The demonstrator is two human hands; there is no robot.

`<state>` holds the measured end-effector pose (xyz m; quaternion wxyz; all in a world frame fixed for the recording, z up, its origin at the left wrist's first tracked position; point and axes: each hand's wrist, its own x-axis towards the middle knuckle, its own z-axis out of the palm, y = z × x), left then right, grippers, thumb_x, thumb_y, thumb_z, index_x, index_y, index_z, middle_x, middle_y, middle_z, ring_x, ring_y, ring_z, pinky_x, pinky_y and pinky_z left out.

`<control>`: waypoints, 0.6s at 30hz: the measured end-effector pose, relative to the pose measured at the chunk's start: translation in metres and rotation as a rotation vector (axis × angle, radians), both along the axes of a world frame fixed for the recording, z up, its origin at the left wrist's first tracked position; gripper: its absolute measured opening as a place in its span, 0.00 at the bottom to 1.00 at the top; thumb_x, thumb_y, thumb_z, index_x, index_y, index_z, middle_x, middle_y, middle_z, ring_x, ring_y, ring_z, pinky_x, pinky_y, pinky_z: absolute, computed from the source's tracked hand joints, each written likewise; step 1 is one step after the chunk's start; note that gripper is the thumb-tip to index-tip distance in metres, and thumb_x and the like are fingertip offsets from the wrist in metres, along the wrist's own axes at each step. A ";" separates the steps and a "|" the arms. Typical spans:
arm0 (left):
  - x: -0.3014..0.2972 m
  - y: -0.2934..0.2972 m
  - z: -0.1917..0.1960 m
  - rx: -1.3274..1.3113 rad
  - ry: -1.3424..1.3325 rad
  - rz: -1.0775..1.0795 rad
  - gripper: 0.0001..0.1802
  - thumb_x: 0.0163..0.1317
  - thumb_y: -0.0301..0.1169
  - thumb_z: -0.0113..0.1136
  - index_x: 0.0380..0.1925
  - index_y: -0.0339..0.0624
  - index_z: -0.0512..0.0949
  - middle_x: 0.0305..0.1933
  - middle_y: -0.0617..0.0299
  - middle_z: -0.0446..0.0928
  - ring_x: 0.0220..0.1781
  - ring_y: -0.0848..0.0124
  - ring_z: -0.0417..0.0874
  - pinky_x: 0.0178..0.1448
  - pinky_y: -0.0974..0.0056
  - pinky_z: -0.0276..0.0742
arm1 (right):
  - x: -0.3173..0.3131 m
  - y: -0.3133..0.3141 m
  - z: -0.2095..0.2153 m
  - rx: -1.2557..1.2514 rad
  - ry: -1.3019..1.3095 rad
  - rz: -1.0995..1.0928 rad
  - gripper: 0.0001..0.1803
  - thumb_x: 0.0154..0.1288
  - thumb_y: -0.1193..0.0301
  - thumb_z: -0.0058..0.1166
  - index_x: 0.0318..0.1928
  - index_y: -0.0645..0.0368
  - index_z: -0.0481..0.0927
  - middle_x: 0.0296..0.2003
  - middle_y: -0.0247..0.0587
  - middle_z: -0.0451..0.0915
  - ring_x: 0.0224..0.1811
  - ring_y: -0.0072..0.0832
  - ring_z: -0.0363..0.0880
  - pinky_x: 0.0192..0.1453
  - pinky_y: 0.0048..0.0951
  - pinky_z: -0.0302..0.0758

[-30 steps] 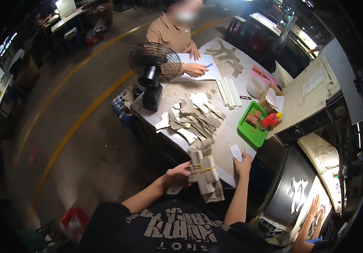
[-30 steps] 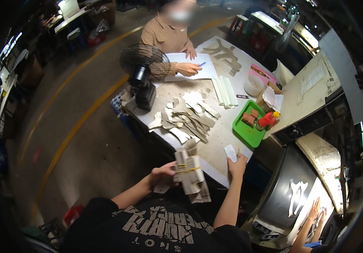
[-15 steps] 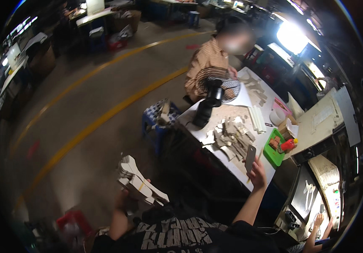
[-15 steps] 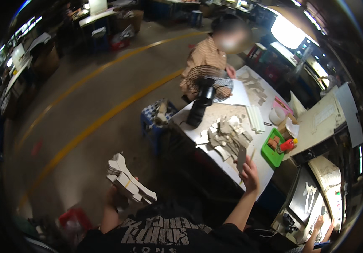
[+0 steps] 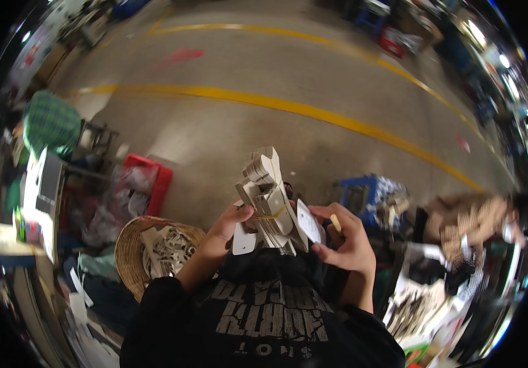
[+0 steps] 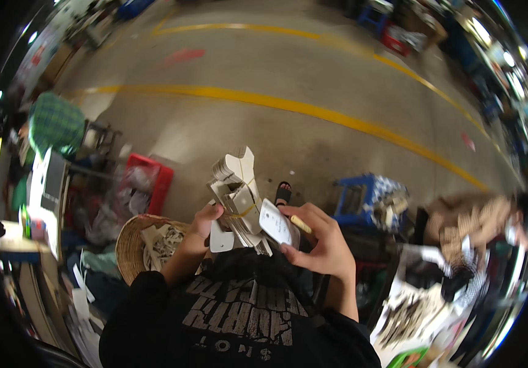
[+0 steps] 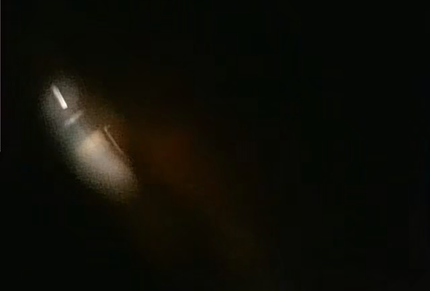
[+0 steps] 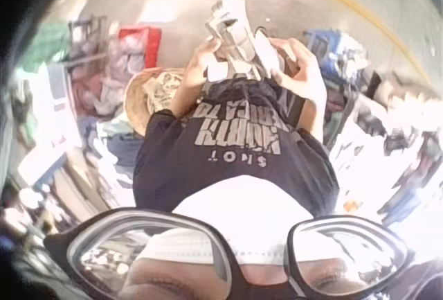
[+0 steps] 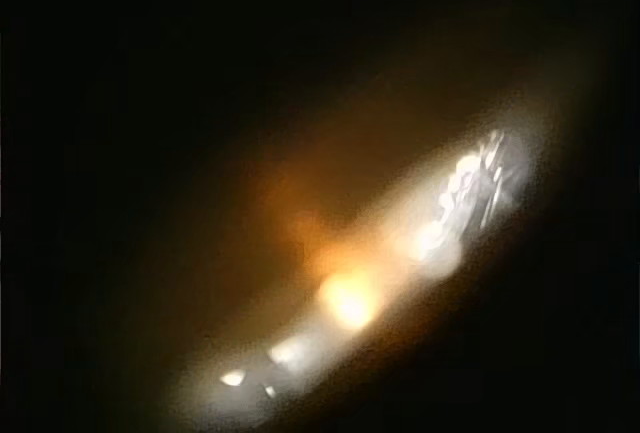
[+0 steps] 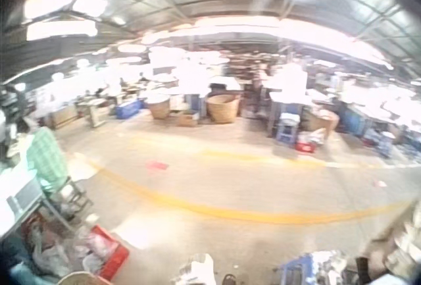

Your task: The person walks through a factory floor, picks up small white parts and a paper sheet, writes on the paper with a pencil, and then places the parts into a plastic bag. The person then walks back to the starting area.

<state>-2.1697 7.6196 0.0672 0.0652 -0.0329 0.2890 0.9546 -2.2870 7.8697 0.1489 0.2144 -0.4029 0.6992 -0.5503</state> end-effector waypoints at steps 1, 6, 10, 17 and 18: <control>-0.010 -0.016 0.001 -0.015 0.013 0.035 0.49 0.65 0.50 0.70 0.75 0.30 0.60 0.71 0.38 0.73 0.71 0.49 0.78 0.73 0.48 0.77 | -0.017 -0.021 -0.003 0.032 -0.026 0.057 0.34 0.51 0.72 0.74 0.61 0.66 0.81 0.48 0.48 0.83 0.46 0.37 0.83 0.55 0.33 0.77; -0.060 -0.093 0.019 -0.086 -0.048 0.246 0.51 0.63 0.60 0.64 0.74 0.35 0.63 0.71 0.35 0.71 0.69 0.44 0.80 0.72 0.44 0.77 | -0.111 -0.127 0.009 0.173 0.043 0.285 0.35 0.49 0.71 0.76 0.62 0.58 0.83 0.44 0.45 0.82 0.43 0.39 0.84 0.51 0.35 0.81; -0.093 -0.157 0.045 -0.104 -0.096 0.489 0.50 0.62 0.62 0.63 0.74 0.37 0.64 0.70 0.37 0.73 0.68 0.46 0.81 0.71 0.44 0.80 | -0.189 -0.237 0.019 0.090 0.117 0.514 0.34 0.51 0.69 0.75 0.63 0.51 0.84 0.44 0.43 0.82 0.42 0.40 0.85 0.47 0.35 0.83; -0.121 -0.279 0.020 -0.133 -0.079 0.953 0.56 0.59 0.68 0.64 0.76 0.39 0.61 0.64 0.38 0.77 0.64 0.50 0.84 0.65 0.47 0.84 | -0.251 -0.449 0.013 0.069 0.121 0.773 0.34 0.50 0.69 0.75 0.62 0.56 0.85 0.42 0.41 0.81 0.39 0.31 0.81 0.42 0.30 0.78; -0.123 -0.299 0.016 -0.120 -0.044 0.988 0.57 0.59 0.67 0.65 0.76 0.40 0.60 0.64 0.38 0.77 0.64 0.50 0.84 0.65 0.47 0.84 | -0.254 -0.478 0.011 0.035 0.134 0.818 0.34 0.50 0.69 0.75 0.62 0.56 0.85 0.42 0.41 0.81 0.38 0.30 0.80 0.41 0.30 0.77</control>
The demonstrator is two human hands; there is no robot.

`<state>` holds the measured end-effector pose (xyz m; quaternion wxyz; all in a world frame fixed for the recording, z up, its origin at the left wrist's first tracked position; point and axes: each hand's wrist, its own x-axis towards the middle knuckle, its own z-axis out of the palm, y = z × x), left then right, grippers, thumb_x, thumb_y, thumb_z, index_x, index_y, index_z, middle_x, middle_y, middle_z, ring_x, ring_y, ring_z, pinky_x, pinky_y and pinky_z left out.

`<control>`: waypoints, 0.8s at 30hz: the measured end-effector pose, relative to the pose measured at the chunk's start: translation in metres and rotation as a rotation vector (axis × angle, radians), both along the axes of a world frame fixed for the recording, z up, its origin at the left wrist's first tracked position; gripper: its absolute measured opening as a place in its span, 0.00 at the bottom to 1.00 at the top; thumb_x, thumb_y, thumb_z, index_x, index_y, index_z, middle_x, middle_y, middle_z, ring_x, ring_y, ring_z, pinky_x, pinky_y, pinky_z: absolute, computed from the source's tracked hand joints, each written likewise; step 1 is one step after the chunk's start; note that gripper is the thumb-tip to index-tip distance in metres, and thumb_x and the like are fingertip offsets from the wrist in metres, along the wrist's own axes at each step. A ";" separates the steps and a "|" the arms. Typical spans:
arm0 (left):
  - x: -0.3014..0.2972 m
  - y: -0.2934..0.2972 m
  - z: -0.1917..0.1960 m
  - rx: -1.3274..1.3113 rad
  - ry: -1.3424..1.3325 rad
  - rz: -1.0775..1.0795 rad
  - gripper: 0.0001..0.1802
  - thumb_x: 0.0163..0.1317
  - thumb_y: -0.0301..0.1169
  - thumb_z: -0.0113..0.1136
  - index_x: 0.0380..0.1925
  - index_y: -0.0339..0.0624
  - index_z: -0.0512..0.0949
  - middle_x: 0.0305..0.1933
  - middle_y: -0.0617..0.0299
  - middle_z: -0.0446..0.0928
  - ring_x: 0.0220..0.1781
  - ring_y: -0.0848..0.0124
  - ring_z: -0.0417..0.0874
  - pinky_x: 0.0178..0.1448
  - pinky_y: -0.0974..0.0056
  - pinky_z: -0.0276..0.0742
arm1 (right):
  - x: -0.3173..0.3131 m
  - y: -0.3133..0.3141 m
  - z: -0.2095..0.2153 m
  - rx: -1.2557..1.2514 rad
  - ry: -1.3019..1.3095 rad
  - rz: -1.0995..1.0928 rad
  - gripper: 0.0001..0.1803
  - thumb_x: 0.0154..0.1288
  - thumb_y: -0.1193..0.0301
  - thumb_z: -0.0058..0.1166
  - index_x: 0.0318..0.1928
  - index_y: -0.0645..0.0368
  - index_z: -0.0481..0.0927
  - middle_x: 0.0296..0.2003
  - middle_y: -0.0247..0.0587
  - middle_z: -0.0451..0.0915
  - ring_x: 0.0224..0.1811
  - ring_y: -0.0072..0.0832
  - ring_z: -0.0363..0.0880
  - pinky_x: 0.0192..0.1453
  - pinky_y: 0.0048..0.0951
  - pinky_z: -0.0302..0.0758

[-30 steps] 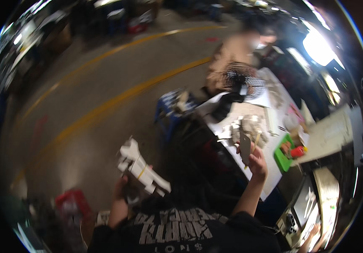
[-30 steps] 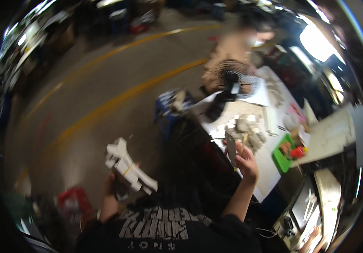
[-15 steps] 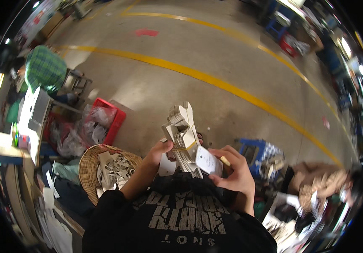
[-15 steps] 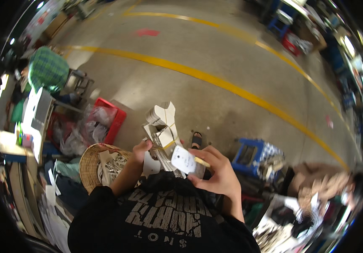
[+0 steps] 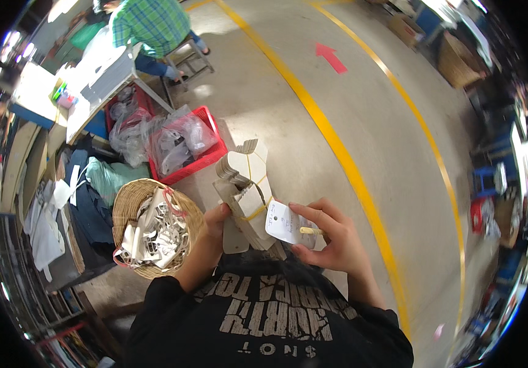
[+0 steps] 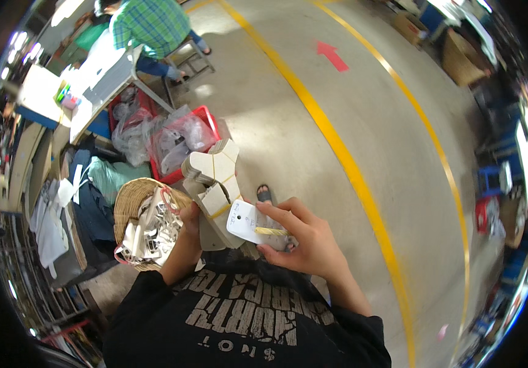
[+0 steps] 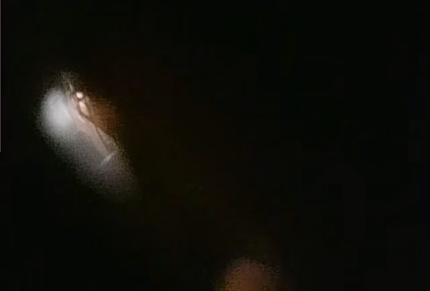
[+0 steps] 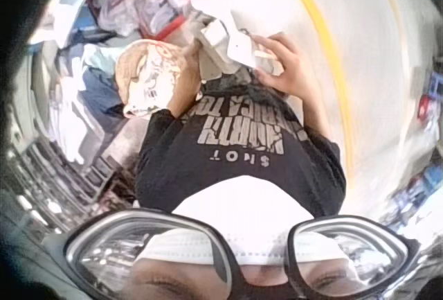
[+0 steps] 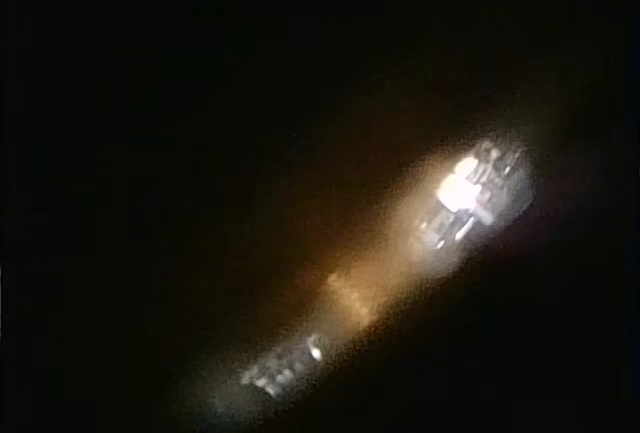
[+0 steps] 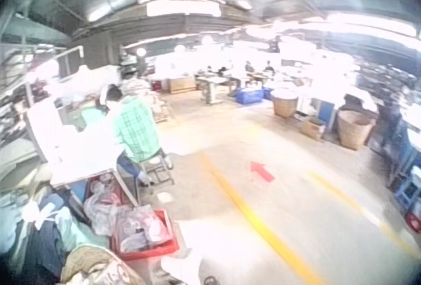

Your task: The person walks through a factory floor, picks up small white parts and a paper sheet, writes on the paper with a pencil, and then places the parts into a plastic bag. The person then walks back to the starting area.

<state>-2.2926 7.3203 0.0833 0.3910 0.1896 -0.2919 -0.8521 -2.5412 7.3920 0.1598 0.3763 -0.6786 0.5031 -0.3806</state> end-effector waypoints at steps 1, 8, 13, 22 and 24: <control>-0.002 -0.021 -0.001 -0.012 0.029 0.025 0.57 0.58 0.67 0.67 0.77 0.41 0.59 0.63 0.39 0.78 0.64 0.50 0.84 0.65 0.47 0.84 | -0.003 -0.029 -0.003 -0.040 0.001 0.051 0.34 0.50 0.69 0.75 0.62 0.56 0.85 0.41 0.41 0.81 0.38 0.30 0.80 0.39 0.30 0.77; -0.017 -0.188 0.031 -0.012 -0.024 0.181 0.62 0.54 0.68 0.70 0.79 0.44 0.55 0.63 0.41 0.78 0.63 0.52 0.84 0.66 0.49 0.84 | -0.012 -0.231 0.015 -0.004 0.093 0.190 0.33 0.53 0.65 0.76 0.62 0.53 0.85 0.40 0.41 0.82 0.36 0.35 0.85 0.40 0.33 0.81; -0.028 -0.316 0.004 0.081 0.053 0.094 0.61 0.50 0.60 0.76 0.78 0.43 0.58 0.65 0.46 0.78 0.67 0.54 0.81 0.71 0.50 0.78 | -0.025 -0.357 0.021 -0.060 0.088 0.136 0.32 0.54 0.64 0.78 0.61 0.55 0.85 0.38 0.41 0.82 0.36 0.35 0.85 0.40 0.33 0.81; -0.099 -0.570 -0.021 0.095 -0.113 -0.014 0.51 0.57 0.50 0.78 0.75 0.37 0.66 0.68 0.51 0.77 0.69 0.57 0.80 0.73 0.51 0.75 | -0.092 -0.615 0.007 0.028 0.061 0.001 0.29 0.56 0.65 0.76 0.58 0.58 0.85 0.34 0.41 0.82 0.32 0.31 0.83 0.37 0.30 0.78; -0.115 -0.624 -0.019 0.157 -0.154 0.005 0.51 0.58 0.52 0.77 0.74 0.37 0.66 0.68 0.51 0.78 0.69 0.57 0.80 0.73 0.51 0.75 | -0.105 -0.681 0.008 0.074 0.091 -0.005 0.28 0.56 0.65 0.76 0.58 0.59 0.85 0.34 0.42 0.83 0.32 0.30 0.82 0.37 0.29 0.77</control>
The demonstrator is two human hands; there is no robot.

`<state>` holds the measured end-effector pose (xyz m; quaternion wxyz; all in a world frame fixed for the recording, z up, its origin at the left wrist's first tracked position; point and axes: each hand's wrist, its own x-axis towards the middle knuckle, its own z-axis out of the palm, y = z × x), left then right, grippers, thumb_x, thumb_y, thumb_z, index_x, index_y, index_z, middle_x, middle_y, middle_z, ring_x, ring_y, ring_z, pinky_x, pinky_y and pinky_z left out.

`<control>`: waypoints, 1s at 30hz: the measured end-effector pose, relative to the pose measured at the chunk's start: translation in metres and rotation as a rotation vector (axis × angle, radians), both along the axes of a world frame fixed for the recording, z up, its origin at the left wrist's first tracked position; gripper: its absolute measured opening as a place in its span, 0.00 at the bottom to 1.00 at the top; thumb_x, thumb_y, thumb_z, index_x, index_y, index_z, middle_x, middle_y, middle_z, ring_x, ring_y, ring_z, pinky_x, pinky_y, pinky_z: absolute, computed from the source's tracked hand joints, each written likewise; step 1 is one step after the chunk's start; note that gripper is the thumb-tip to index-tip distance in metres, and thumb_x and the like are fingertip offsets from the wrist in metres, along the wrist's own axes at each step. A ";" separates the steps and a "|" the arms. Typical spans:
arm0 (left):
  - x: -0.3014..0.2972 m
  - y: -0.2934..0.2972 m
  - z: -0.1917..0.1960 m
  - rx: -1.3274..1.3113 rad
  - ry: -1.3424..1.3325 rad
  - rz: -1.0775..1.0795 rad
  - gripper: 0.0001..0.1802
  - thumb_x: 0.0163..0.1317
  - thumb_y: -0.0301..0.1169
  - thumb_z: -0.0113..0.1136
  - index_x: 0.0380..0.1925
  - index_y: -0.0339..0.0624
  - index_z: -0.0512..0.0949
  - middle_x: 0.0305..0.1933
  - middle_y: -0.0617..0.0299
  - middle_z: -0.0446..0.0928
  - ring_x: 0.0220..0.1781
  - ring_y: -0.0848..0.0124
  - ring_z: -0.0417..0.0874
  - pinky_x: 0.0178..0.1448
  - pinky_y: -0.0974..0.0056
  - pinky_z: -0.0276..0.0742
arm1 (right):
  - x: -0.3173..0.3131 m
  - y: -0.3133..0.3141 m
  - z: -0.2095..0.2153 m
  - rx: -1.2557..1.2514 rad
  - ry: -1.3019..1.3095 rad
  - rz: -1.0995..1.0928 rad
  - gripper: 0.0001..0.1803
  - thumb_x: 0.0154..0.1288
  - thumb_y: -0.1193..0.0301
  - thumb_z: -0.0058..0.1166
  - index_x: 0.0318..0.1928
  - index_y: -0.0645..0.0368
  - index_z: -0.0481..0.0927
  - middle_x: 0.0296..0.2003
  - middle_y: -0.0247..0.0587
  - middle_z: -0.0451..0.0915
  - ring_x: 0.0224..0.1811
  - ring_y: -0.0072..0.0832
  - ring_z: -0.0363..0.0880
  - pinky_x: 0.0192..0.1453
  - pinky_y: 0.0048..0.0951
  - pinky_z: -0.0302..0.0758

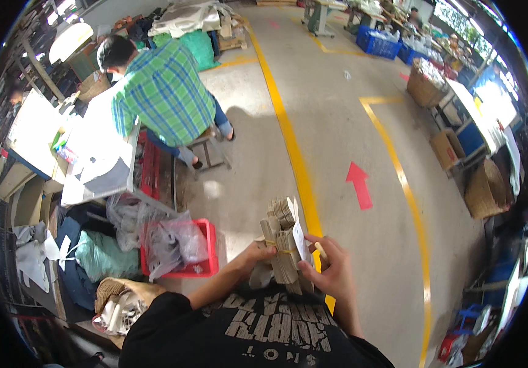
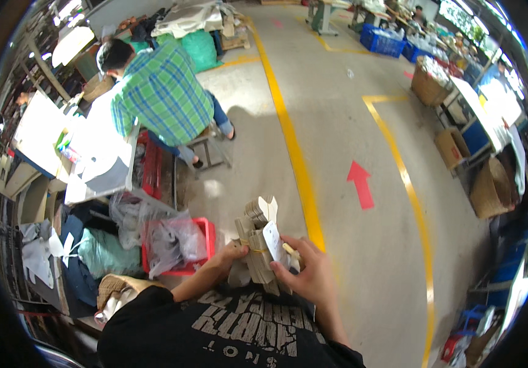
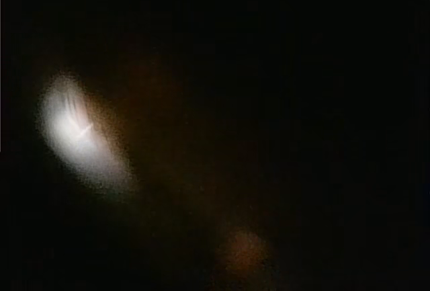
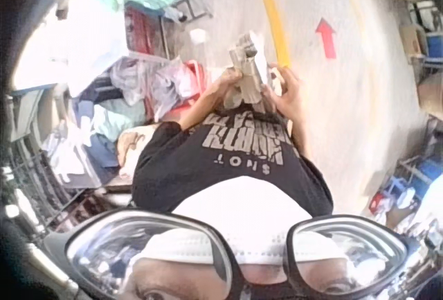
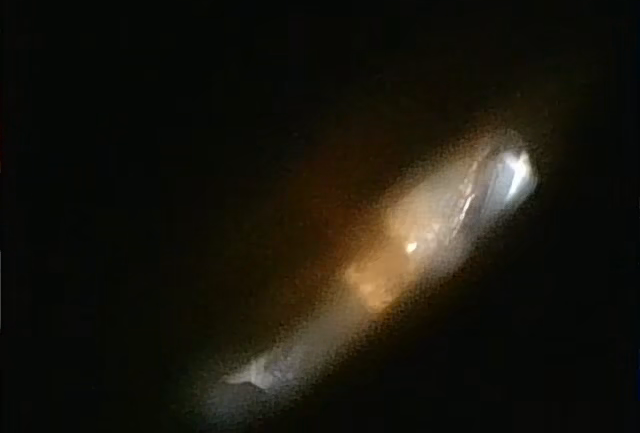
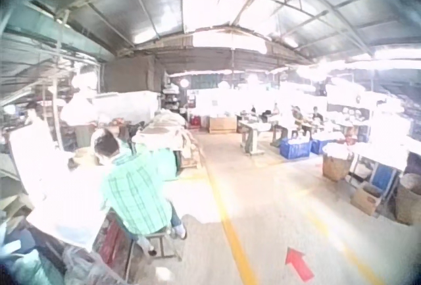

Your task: The person walks through a factory floor, picks up small white parts and a paper sheet, writes on the paper with a pencil, and then places the parts into a plastic bag. The person then walks back to the starting area.

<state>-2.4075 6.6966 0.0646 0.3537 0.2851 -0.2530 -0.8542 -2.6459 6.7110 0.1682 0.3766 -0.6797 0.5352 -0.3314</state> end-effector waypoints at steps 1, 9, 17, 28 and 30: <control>-0.008 -0.027 0.004 -0.023 -0.004 0.018 0.51 0.58 0.52 0.77 0.74 0.37 0.66 0.69 0.50 0.77 0.70 0.56 0.80 0.75 0.51 0.73 | -0.004 -0.034 0.001 0.007 -0.024 0.001 0.28 0.57 0.64 0.76 0.58 0.60 0.85 0.35 0.42 0.83 0.32 0.30 0.82 0.37 0.29 0.77; -0.013 -0.213 0.031 0.050 0.081 0.360 0.51 0.55 0.55 0.69 0.74 0.38 0.66 0.69 0.46 0.76 0.68 0.51 0.80 0.74 0.48 0.75 | 0.012 -0.290 0.014 -0.039 -0.068 0.284 0.30 0.59 0.62 0.75 0.59 0.60 0.83 0.43 0.49 0.87 0.40 0.38 0.87 0.46 0.35 0.82; 0.034 -0.461 0.000 -0.063 0.145 0.499 0.62 0.42 0.57 0.73 0.77 0.39 0.64 0.76 0.46 0.71 0.75 0.50 0.75 0.80 0.47 0.67 | 0.071 -0.557 -0.022 -0.047 0.125 0.125 0.36 0.54 0.58 0.78 0.61 0.58 0.80 0.37 0.46 0.84 0.38 0.41 0.86 0.43 0.39 0.83; 0.093 -0.849 -0.012 -0.231 0.221 0.373 0.64 0.37 0.43 0.78 0.77 0.34 0.61 0.75 0.43 0.71 0.74 0.50 0.74 0.80 0.49 0.66 | 0.113 -0.899 -0.021 -0.042 0.053 0.041 0.31 0.58 0.62 0.77 0.58 0.54 0.78 0.39 0.44 0.84 0.41 0.44 0.87 0.44 0.41 0.82; 0.094 -0.918 -0.002 -0.135 0.203 0.361 0.62 0.37 0.41 0.77 0.76 0.32 0.63 0.72 0.42 0.73 0.72 0.50 0.77 0.79 0.49 0.69 | 0.111 -0.972 -0.020 0.024 0.048 0.074 0.28 0.59 0.63 0.75 0.57 0.57 0.79 0.44 0.47 0.85 0.46 0.47 0.87 0.49 0.40 0.82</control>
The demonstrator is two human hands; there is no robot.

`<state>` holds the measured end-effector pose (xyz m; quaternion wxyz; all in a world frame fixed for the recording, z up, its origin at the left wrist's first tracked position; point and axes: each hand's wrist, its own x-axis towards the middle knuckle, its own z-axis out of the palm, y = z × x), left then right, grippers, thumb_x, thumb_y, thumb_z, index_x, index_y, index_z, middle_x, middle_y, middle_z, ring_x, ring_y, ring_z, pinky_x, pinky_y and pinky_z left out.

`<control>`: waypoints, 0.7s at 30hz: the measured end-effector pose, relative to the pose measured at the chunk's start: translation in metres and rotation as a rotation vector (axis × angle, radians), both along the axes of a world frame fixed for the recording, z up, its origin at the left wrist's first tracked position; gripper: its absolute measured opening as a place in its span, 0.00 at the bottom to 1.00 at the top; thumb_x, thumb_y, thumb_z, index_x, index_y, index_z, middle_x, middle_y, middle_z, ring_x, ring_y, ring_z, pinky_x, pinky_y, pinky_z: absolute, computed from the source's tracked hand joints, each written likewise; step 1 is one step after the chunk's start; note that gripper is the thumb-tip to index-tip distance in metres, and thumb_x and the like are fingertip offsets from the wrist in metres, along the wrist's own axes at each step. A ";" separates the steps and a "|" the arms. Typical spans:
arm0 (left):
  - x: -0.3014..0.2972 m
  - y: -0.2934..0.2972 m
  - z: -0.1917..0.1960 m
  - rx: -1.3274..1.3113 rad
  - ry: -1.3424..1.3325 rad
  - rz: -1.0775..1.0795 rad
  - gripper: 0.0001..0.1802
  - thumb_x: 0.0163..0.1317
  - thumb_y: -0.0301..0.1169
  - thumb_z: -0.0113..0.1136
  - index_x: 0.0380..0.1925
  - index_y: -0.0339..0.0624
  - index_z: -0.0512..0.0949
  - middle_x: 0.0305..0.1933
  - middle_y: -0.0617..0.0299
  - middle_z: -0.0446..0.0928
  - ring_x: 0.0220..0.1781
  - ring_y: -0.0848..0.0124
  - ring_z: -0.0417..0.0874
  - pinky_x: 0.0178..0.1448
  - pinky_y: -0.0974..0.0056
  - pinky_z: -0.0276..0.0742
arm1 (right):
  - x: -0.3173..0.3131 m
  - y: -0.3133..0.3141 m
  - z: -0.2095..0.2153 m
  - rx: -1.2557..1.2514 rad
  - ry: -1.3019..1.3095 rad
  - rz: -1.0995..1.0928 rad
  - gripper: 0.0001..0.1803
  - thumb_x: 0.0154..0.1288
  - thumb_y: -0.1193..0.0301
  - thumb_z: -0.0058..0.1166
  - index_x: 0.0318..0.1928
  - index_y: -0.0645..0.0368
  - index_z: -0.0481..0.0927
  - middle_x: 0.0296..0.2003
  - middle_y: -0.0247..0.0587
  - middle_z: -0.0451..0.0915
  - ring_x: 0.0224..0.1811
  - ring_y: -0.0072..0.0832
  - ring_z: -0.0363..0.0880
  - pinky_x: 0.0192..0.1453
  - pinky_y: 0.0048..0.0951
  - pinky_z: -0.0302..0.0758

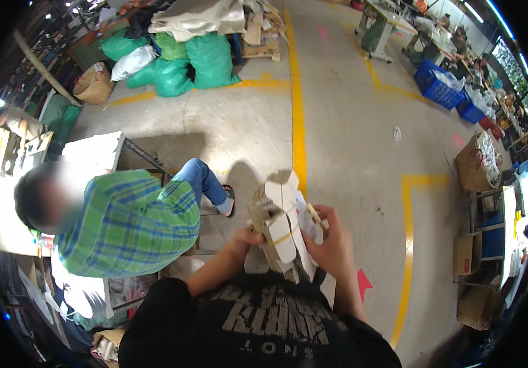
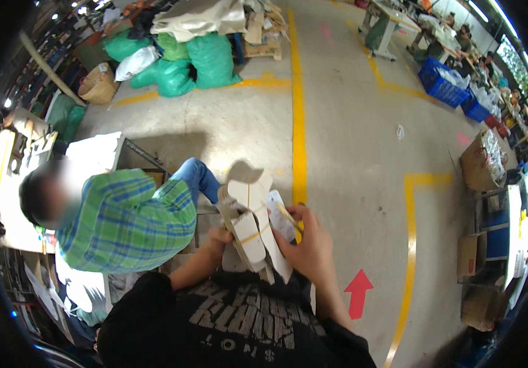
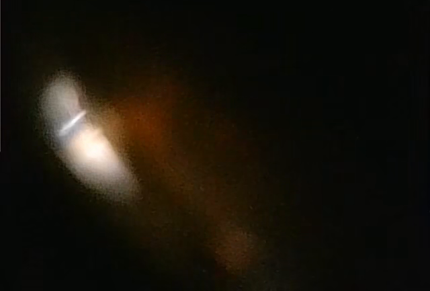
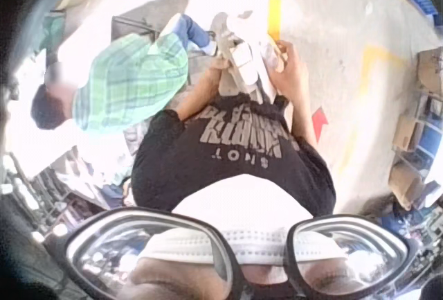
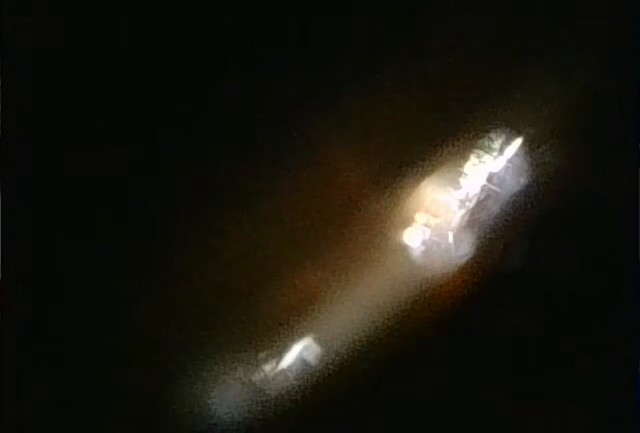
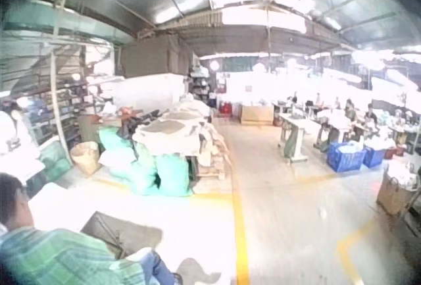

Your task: The person walks through a factory floor, picks up small white parts and a paper sheet, writes on the paper with a pencil, and then places the parts into a plastic bag. The person then walks back to the starting area.

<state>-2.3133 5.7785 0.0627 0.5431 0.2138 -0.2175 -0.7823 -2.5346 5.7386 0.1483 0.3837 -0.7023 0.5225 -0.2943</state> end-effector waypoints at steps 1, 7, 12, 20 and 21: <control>0.000 -0.035 0.005 0.095 0.063 -0.037 0.61 0.36 0.39 0.76 0.75 0.32 0.64 0.69 0.43 0.76 0.68 0.51 0.80 0.76 0.48 0.73 | -0.002 -0.039 0.002 0.045 -0.008 0.033 0.28 0.60 0.63 0.75 0.56 0.58 0.79 0.45 0.48 0.85 0.47 0.48 0.87 0.49 0.40 0.82; 0.003 -0.243 0.051 0.008 0.171 0.048 0.58 0.40 0.39 0.74 0.76 0.35 0.63 0.71 0.45 0.75 0.70 0.50 0.79 0.76 0.47 0.74 | 0.004 -0.271 0.037 -0.035 0.027 0.150 0.21 0.62 0.69 0.72 0.52 0.62 0.81 0.46 0.49 0.86 0.49 0.45 0.87 0.49 0.37 0.82; 0.036 -0.387 0.046 -0.017 0.254 0.099 0.57 0.42 0.39 0.73 0.76 0.35 0.63 0.70 0.44 0.76 0.69 0.50 0.80 0.75 0.46 0.75 | 0.045 -0.439 0.051 -0.197 -0.127 0.392 0.11 0.60 0.83 0.68 0.43 0.62 0.83 0.44 0.37 0.86 0.28 0.19 0.76 0.30 0.26 0.71; 0.121 -0.656 -0.016 0.120 0.224 0.081 0.55 0.42 0.39 0.74 0.74 0.33 0.65 0.66 0.46 0.78 0.65 0.51 0.82 0.73 0.47 0.77 | 0.135 -0.722 0.037 -0.304 -0.131 0.687 0.14 0.56 0.80 0.74 0.43 0.54 0.92 0.39 0.37 0.87 0.39 0.34 0.89 0.41 0.32 0.86; 0.132 -0.695 -0.014 0.150 0.214 0.056 0.54 0.42 0.39 0.74 0.73 0.34 0.66 0.67 0.46 0.78 0.66 0.51 0.82 0.74 0.47 0.75 | 0.144 -0.758 0.036 -0.282 -0.150 0.651 0.12 0.56 0.82 0.73 0.41 0.56 0.92 0.37 0.37 0.86 0.38 0.33 0.89 0.41 0.31 0.86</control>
